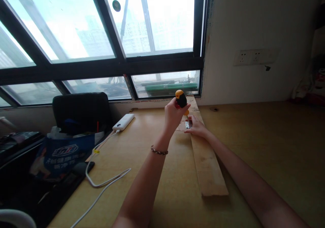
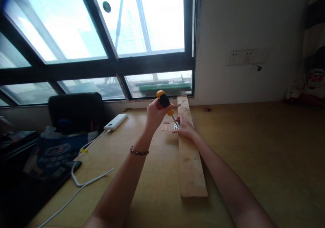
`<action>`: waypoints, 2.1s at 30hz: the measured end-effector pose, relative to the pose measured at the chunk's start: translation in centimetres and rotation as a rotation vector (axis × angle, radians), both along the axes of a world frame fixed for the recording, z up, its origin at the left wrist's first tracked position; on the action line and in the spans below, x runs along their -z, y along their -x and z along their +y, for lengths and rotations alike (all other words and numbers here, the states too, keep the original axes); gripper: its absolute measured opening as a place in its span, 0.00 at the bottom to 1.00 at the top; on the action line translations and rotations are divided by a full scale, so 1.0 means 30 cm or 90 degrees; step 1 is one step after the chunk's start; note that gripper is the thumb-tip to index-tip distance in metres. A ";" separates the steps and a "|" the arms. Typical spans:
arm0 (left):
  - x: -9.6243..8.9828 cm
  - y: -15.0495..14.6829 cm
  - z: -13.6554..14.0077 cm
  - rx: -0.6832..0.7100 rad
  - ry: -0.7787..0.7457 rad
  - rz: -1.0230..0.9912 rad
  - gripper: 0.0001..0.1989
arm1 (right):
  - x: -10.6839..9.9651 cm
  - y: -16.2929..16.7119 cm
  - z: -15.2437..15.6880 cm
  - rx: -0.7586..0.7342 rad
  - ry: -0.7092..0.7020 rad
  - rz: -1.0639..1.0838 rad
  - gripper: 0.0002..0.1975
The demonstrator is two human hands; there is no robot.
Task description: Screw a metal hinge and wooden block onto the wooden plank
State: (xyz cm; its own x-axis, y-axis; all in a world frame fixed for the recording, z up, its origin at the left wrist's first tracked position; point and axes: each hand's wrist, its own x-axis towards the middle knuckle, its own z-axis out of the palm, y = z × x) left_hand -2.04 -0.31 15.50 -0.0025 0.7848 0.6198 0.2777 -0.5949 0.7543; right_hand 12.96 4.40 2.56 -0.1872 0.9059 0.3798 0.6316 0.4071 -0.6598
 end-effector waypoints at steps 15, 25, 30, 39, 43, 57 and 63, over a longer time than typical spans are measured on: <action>0.060 0.029 0.085 -0.064 0.018 -0.048 0.14 | 0.001 -0.005 0.002 -0.011 -0.013 -0.013 0.34; 0.078 0.027 0.103 -0.045 0.035 -0.027 0.12 | 0.008 -0.006 0.006 -0.018 -0.031 -0.004 0.34; 0.066 0.030 0.097 -0.035 0.068 -0.038 0.09 | 0.017 -0.008 0.014 -0.025 -0.035 -0.007 0.34; 0.063 0.015 0.082 -0.031 0.052 0.015 0.13 | 0.020 -0.008 0.011 -0.031 -0.039 -0.004 0.35; 0.060 0.028 0.079 -0.041 0.102 0.085 0.15 | 0.015 -0.007 0.008 -0.026 -0.045 -0.014 0.33; -0.018 0.130 0.060 -0.040 0.163 -0.016 0.16 | -0.012 0.007 -0.022 -0.021 -0.052 -0.072 0.31; -0.033 0.146 0.050 0.015 0.195 -0.071 0.18 | -0.013 -0.012 -0.017 -0.059 -0.021 -0.014 0.39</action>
State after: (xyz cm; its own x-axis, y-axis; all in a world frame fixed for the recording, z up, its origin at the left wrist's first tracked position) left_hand -6.43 1.20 16.48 -0.0369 0.9356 0.3512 0.1719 -0.3403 0.9245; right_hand 13.32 3.89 2.96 -0.2784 0.8712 0.4044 0.6047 0.4861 -0.6309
